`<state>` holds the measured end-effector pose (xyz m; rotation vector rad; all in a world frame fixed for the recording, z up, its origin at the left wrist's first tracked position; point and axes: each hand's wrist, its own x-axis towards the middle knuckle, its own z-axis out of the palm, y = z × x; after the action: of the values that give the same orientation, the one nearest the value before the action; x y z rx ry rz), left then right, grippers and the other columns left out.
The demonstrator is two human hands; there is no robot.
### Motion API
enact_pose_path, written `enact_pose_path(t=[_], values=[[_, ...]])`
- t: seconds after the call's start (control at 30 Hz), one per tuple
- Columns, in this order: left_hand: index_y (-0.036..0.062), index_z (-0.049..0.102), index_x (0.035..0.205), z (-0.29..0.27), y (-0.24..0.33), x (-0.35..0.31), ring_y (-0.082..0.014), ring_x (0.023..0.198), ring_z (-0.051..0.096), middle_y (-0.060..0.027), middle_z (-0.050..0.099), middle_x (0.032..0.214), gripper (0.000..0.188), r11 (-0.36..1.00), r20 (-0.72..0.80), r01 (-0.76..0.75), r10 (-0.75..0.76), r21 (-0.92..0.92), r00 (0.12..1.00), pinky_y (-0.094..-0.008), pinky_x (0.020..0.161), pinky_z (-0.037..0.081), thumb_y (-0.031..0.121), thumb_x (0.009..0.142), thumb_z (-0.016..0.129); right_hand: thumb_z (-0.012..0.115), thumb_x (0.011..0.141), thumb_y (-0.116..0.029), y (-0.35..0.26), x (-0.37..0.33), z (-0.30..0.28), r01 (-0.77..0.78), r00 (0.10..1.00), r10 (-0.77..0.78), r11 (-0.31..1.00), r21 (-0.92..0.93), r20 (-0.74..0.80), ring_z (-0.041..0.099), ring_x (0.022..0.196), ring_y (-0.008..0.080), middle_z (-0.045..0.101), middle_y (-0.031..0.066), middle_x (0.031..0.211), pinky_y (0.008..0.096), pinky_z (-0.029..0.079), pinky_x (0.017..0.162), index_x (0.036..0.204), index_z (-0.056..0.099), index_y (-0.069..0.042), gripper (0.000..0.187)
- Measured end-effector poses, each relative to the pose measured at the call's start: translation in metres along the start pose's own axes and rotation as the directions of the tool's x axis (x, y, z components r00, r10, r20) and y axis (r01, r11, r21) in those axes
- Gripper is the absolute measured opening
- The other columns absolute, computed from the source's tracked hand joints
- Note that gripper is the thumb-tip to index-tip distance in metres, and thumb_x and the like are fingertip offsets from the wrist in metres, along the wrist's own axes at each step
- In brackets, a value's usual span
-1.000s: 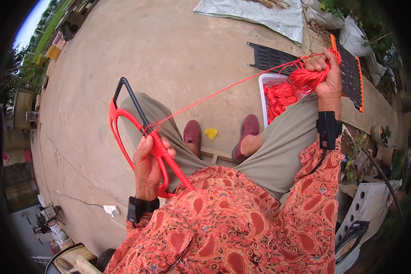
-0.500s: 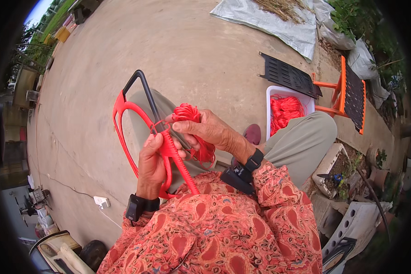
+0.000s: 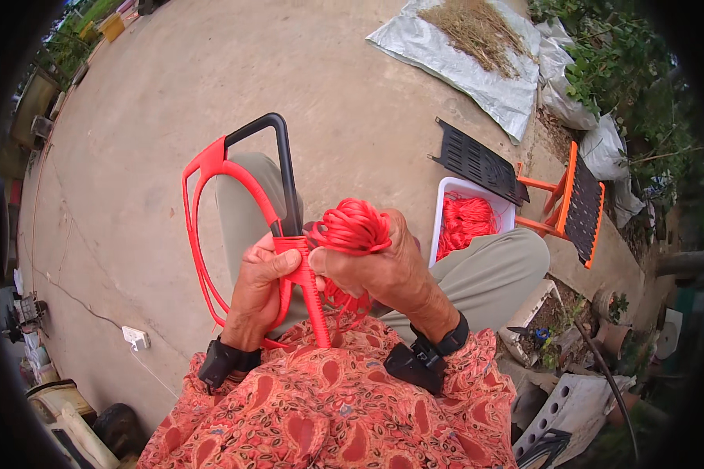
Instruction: The person is winding a red plastic rope around a plastic frame for furniture manufacturing.
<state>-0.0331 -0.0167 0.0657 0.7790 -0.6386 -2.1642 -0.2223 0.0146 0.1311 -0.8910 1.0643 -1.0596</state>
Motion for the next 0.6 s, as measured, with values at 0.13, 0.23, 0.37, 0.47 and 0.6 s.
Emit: enact_pose_path(t=[0.13,0.23,0.37,0.47,0.6], values=[[-0.0041,0.052,0.109,-0.003,-0.003,0.007,-0.0289,0.072,0.069,-0.0181,0.066,0.085,0.032,1.0,-0.012,0.025,-0.025,-0.017,1.0,-0.0387,0.068,0.059,0.009,0.084,0.068,0.071,0.08,-0.01,-0.001,0.001,-0.007,-0.015,0.998,0.026,0.978,-0.208,0.054,0.046,0.052,0.0029,0.05,-0.0048,0.055,0.023,0.036,0.047,0.072,0.059,-0.005,0.015],[-0.0045,0.052,0.11,-0.01,-0.001,0.01,-0.0295,0.073,0.069,-0.0184,0.066,0.086,0.033,0.997,-0.009,0.06,-0.061,-0.057,0.998,-0.0396,0.069,0.059,0.011,0.085,0.067,0.069,0.081,-0.01,0.005,0.005,-0.022,0.015,1.0,-0.015,1.0,-0.014,0.003,0.042,0.046,0.0043,0.048,-0.0033,0.052,0.0252,0.033,0.043,0.067,0.055,-0.005,0.02],[-0.0027,0.053,0.113,-0.007,0.005,0.014,-0.031,0.074,0.069,-0.0198,0.066,0.085,0.037,0.986,0.064,0.127,-0.121,-0.105,0.991,-0.0376,0.068,0.058,0.018,0.086,0.067,0.067,0.082,-0.01,0.009,0.0,-0.031,-0.026,0.999,0.031,0.992,0.125,-0.033,0.039,0.044,0.0059,0.045,-0.0029,0.05,0.0262,0.03,0.043,0.065,0.053,-0.006,0.022],[-0.0042,0.053,0.112,-0.008,0.01,0.021,-0.032,0.075,0.069,-0.02,0.066,0.083,0.035,0.965,0.076,0.221,-0.212,-0.14,0.974,-0.0412,0.072,0.058,0.016,0.086,0.067,0.067,0.083,-0.008,0.016,-0.004,-0.031,-0.043,0.999,0.043,0.999,0.007,-0.012,0.041,0.044,0.0059,0.046,-0.003,0.049,0.0255,0.03,0.042,0.066,0.053,-0.006,0.022],[-0.0026,0.057,0.102,-0.011,0.011,0.021,-0.0318,0.071,0.069,-0.021,0.066,0.084,0.026,0.983,0.028,0.167,-0.165,-0.079,0.986,-0.0409,0.067,0.06,0.012,0.084,0.067,0.064,0.079,-0.004,0.003,0.0,-0.013,-0.04,0.999,0.036,0.99,0.132,0.032,0.042,0.043,0.0102,0.046,0.0017,0.049,0.027,0.032,0.044,0.065,0.054,-0.002,0.018]])
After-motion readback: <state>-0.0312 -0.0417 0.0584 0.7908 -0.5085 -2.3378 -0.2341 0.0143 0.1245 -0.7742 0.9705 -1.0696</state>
